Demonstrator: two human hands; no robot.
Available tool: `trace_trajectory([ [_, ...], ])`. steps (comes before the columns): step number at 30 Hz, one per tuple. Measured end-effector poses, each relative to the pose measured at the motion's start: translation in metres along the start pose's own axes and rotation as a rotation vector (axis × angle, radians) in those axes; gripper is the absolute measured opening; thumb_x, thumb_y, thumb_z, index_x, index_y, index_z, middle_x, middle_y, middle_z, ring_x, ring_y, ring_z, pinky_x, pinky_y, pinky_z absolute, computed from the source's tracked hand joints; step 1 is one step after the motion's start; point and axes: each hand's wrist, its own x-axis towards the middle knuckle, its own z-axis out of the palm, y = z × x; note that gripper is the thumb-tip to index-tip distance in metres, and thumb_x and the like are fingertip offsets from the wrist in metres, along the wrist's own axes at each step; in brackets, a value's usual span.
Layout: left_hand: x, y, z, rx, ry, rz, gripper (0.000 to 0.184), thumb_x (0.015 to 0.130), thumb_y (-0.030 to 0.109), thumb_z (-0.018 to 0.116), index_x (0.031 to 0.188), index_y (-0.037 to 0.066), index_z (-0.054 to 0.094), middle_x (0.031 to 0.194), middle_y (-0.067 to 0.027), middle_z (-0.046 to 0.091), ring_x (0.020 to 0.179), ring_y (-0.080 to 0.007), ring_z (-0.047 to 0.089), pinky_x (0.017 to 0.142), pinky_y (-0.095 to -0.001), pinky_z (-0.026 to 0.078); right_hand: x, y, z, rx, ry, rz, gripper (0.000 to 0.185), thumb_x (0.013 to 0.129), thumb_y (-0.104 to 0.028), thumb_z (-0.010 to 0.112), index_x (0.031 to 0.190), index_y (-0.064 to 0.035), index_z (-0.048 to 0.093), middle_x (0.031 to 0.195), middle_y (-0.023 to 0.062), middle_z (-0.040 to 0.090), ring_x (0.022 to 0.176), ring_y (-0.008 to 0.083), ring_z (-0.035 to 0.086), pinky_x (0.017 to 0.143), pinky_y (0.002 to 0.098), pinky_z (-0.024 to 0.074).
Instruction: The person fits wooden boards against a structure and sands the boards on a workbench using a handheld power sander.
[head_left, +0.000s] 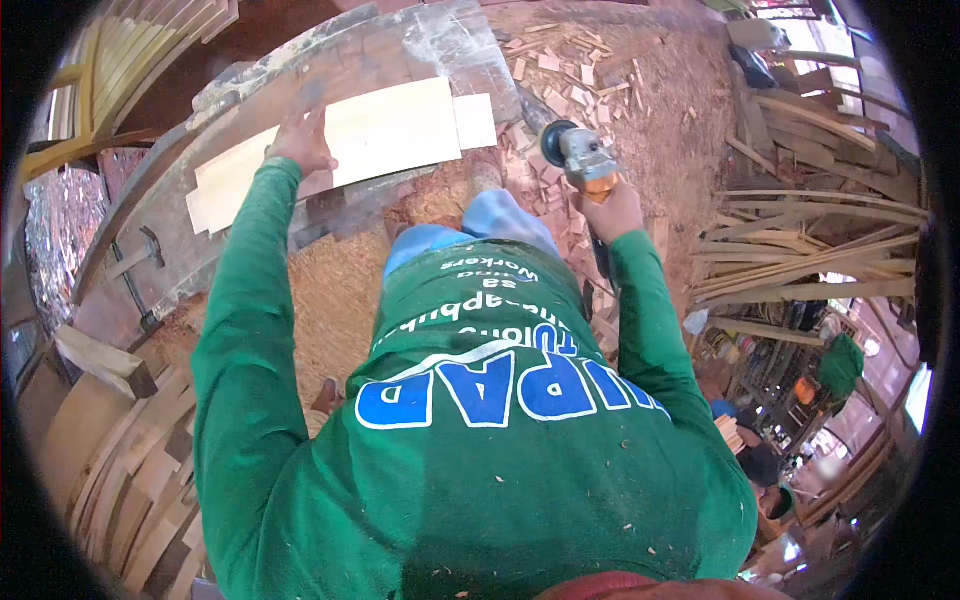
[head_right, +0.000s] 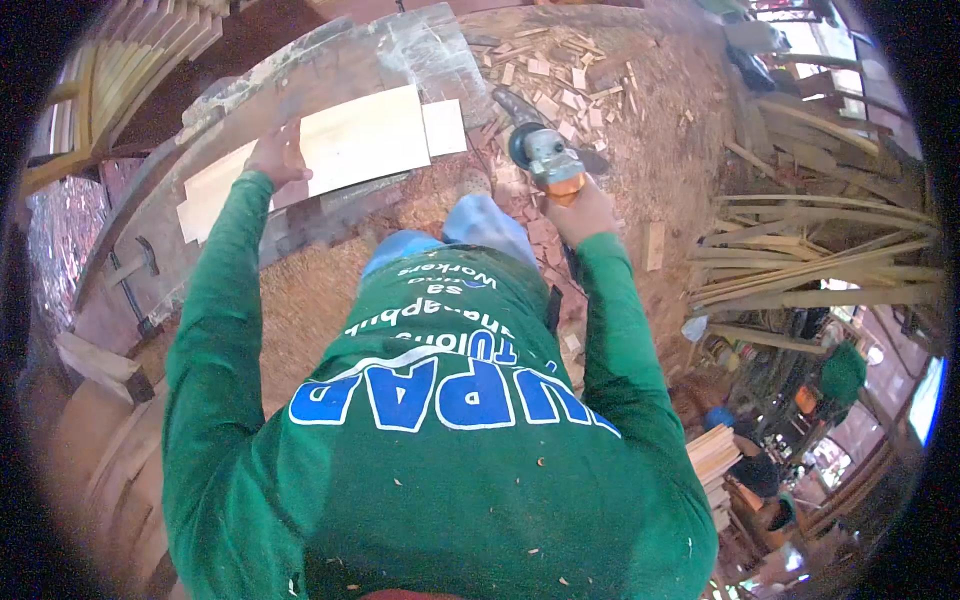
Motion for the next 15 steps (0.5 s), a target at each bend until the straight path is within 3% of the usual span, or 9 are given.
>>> trace_trajectory([
  [2, -0.011, 0.048, -0.013, 0.138, -0.153, -0.330, 0.120, 0.072, 0.042, 0.089, 0.165, 0.019, 0.017, 0.170, -0.0227, 0.015, 0.154, -0.0482, 0.021, 0.119, -0.0569, 0.036, 0.017, 0.001, 0.012, 0.002, -0.039, -0.153, 0.054, 0.074, -0.030, 0.083, 0.118, -0.0036, 0.067, 0.103, 0.0201, 0.075, 0.100, 0.0354, 0.074, 0.087, 0.0435, 0.0566],
  [5, -0.020, 0.048, 0.015, -0.173, -0.171, -0.706, 0.124, 0.077, 0.053, 0.084, 0.166, 0.016, 0.006, 0.169, -0.0304, 0.005, 0.153, -0.0569, 0.012, 0.120, -0.0628, 0.029, 0.022, -0.055, 0.007, -0.066, -0.206, -0.231, 0.051, 0.074, -0.030, 0.083, 0.116, -0.0051, 0.067, 0.099, 0.0187, 0.075, 0.095, 0.0346, 0.075, 0.083, 0.0435, 0.0574],
  [8, -0.035, 0.057, 0.031, -0.128, -0.128, -0.683, 0.120, 0.080, 0.050, 0.081, 0.163, 0.004, 0.009, 0.164, -0.0398, 0.009, 0.149, -0.0615, 0.017, 0.124, -0.0599, 0.021, 0.058, -0.039, 0.038, -0.042, -0.259, -0.394, 0.051, 0.074, -0.031, 0.083, 0.115, -0.0050, 0.066, 0.097, 0.0190, 0.075, 0.092, 0.0363, 0.074, 0.080, 0.0450, 0.0575],
  [9, -0.042, 0.060, 0.029, -0.089, -0.160, -0.652, 0.122, 0.081, 0.057, 0.079, 0.163, 0.001, 0.007, 0.164, -0.0405, 0.008, 0.150, -0.0610, 0.014, 0.124, -0.0610, 0.020, 0.060, -0.052, 0.032, 0.049, -0.348, -0.415, 0.050, 0.074, -0.034, 0.082, 0.112, -0.0048, 0.067, 0.097, 0.0207, 0.075, 0.094, 0.0399, 0.073, 0.080, 0.0482, 0.0576],
  [12, -0.047, 0.069, 0.024, -0.140, -0.158, -0.694, 0.122, 0.082, 0.056, 0.080, 0.164, 0.004, 0.005, 0.166, -0.0365, 0.004, 0.151, -0.0589, 0.013, 0.124, -0.0614, 0.019, 0.082, -0.055, 0.036, -0.184, -0.354, -0.433, 0.051, 0.074, -0.036, 0.082, 0.112, -0.0044, 0.067, 0.099, 0.0225, 0.074, 0.098, 0.0427, 0.071, 0.083, 0.0503, 0.0570],
  [15, -0.041, 0.078, 0.009, -0.151, -0.274, -0.777, 0.128, 0.082, 0.064, 0.078, 0.165, 0.010, -0.003, 0.169, -0.0292, -0.004, 0.152, -0.0579, 0.011, 0.122, -0.0660, 0.020, 0.093, -0.076, 0.025, -0.340, -0.355, -0.452, 0.054, 0.074, -0.039, 0.081, 0.113, -0.0037, 0.068, 0.100, 0.0239, 0.074, 0.099, 0.0427, 0.071, 0.086, 0.0509, 0.0568],
])
